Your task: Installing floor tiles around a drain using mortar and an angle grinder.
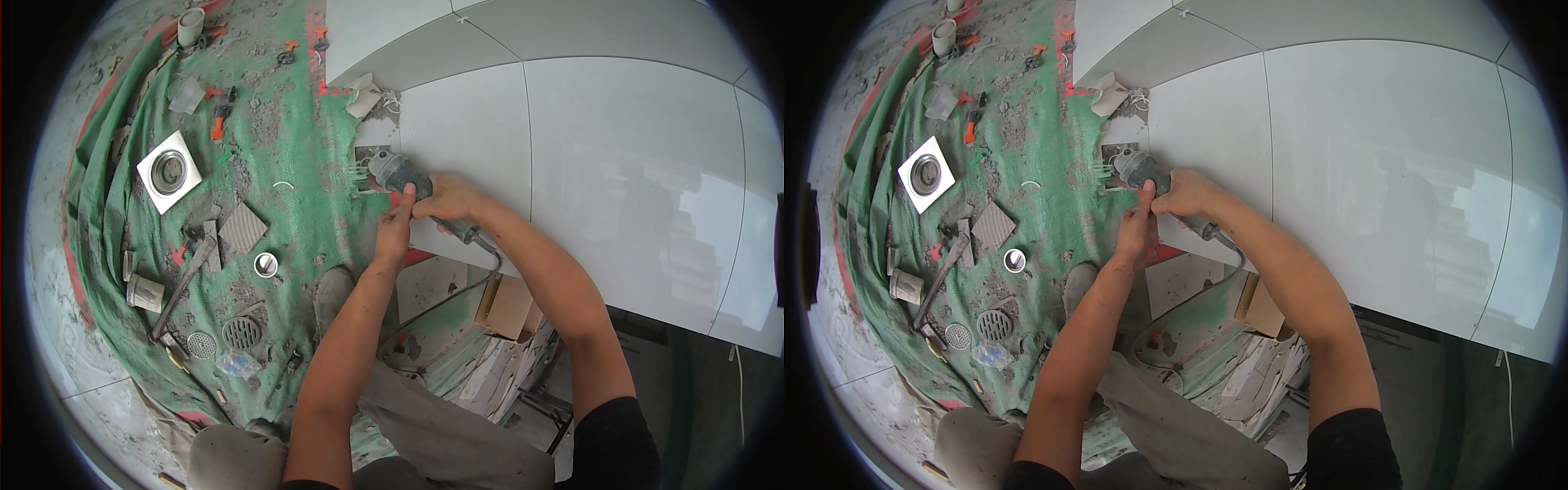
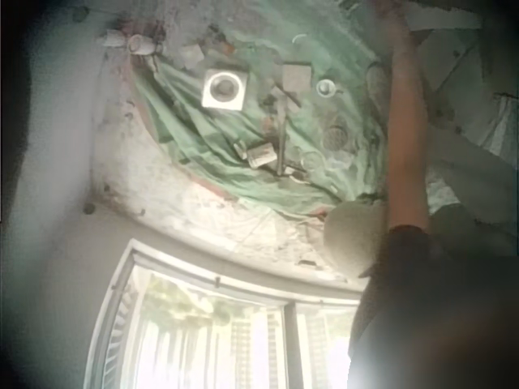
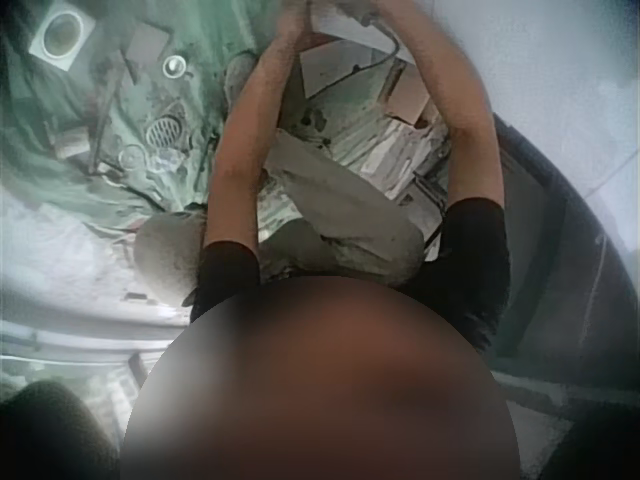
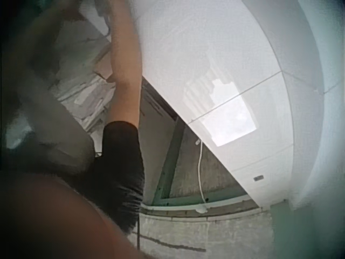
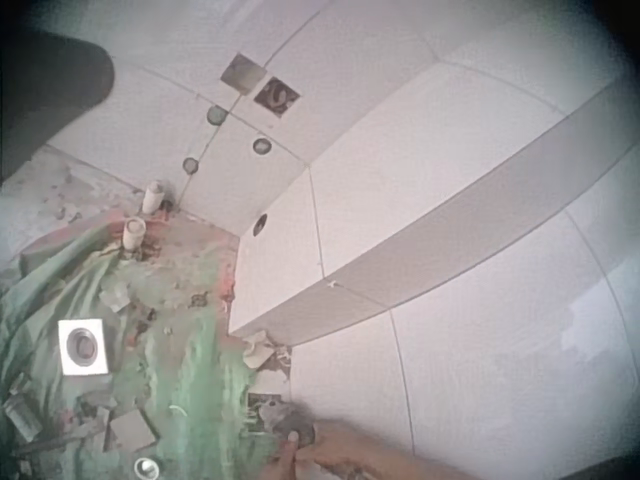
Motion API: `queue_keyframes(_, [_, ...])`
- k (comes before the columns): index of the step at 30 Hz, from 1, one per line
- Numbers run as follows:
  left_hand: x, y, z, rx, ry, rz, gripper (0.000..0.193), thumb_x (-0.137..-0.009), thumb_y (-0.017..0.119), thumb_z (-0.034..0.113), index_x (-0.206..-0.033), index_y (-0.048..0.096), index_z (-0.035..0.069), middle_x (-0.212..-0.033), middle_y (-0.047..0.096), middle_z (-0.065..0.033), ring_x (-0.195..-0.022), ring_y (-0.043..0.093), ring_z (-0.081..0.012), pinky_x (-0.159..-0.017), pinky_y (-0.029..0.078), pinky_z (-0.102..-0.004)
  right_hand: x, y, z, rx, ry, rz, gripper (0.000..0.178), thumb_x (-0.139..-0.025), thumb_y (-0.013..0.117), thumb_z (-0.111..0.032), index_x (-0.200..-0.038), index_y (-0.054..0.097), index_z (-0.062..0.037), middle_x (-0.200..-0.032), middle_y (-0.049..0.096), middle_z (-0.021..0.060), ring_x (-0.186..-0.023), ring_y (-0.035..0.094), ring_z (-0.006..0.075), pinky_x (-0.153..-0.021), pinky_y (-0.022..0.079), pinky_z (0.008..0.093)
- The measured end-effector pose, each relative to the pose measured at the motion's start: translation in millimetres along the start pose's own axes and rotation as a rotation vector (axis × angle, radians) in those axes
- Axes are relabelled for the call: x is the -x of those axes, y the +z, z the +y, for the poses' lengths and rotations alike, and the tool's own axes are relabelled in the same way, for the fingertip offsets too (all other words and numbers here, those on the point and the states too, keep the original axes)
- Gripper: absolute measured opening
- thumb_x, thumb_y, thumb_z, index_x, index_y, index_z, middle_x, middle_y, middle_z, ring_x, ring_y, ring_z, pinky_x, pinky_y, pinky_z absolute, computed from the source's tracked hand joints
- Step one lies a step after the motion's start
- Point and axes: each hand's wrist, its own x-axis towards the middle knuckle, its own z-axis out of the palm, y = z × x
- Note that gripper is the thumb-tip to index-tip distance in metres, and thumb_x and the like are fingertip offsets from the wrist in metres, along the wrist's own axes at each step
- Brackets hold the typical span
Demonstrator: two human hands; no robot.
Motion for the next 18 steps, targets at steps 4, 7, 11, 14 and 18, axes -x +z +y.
queue_keyframes(4, [5,-2,5,0.018,0.020,-0.001,0.078,-0.099,0.070,0.080,-0.097,0.083,0.003,-0.098,0.076,-0.0069,-0.088,0.065,-0.0171,-0.083,0.050,-0.0310,-1,-1,-3,-0.049,0.010,-0.049,0.041,-0.083,0.086,-0.021,-0.108,0.065,0.0046,-0.082,0.067,0.0126,-0.057,0.066,0.0221,-0.045,0.051,0.0397])
queue_keyframes(7, [2,-1,5,0.023,0.029,0.007,0.078,-0.099,0.070,0.080,-0.098,0.083,0.003,-0.099,0.075,-0.0066,-0.089,0.064,-0.0168,-0.083,0.050,-0.0309,-3,-1,-3,-0.060,-0.007,-0.041,0.041,-0.080,0.087,-0.022,-0.100,0.068,0.0081,-0.078,0.069,0.0146,-0.056,0.067,0.0235,-0.045,0.052,0.0414])
queue_keyframes(11, [1,0,5,0.015,-0.003,-0.003,0.079,-0.099,0.070,0.081,-0.100,0.084,0.002,-0.100,0.075,-0.0068,-0.091,0.063,-0.0176,-0.086,0.050,-0.0313,-5,-1,0,-0.056,-0.007,-0.008,0.039,-0.078,0.087,-0.022,-0.089,0.071,0.0116,-0.071,0.069,0.0160,-0.054,0.068,0.0253,-0.045,0.052,0.0437])
queue_keyframes(14, [3,2,6,0.009,0.022,0.010,0.080,-0.098,0.070,0.081,-0.101,0.084,0.002,-0.098,0.074,-0.0062,-0.090,0.062,-0.0174,-0.087,0.050,-0.0313,-5,-3,-2,-0.060,0.011,-0.032,0.039,-0.077,0.088,-0.021,-0.089,0.070,0.0110,-0.073,0.069,0.0170,-0.055,0.068,0.0256,-0.044,0.052,0.0438])
queue_keyframes(18, [2,-4,4,-0.002,0.012,0.025,0.081,-0.099,0.069,0.081,-0.101,0.083,0.002,-0.098,0.074,-0.0061,-0.089,0.062,-0.0167,-0.085,0.049,-0.0312,1,2,-10,-0.075,0.019,-0.006,0.039,-0.077,0.088,-0.022,-0.089,0.070,0.0102,-0.076,0.069,0.0174,-0.056,0.068,0.0259,-0.045,0.052,0.0438])
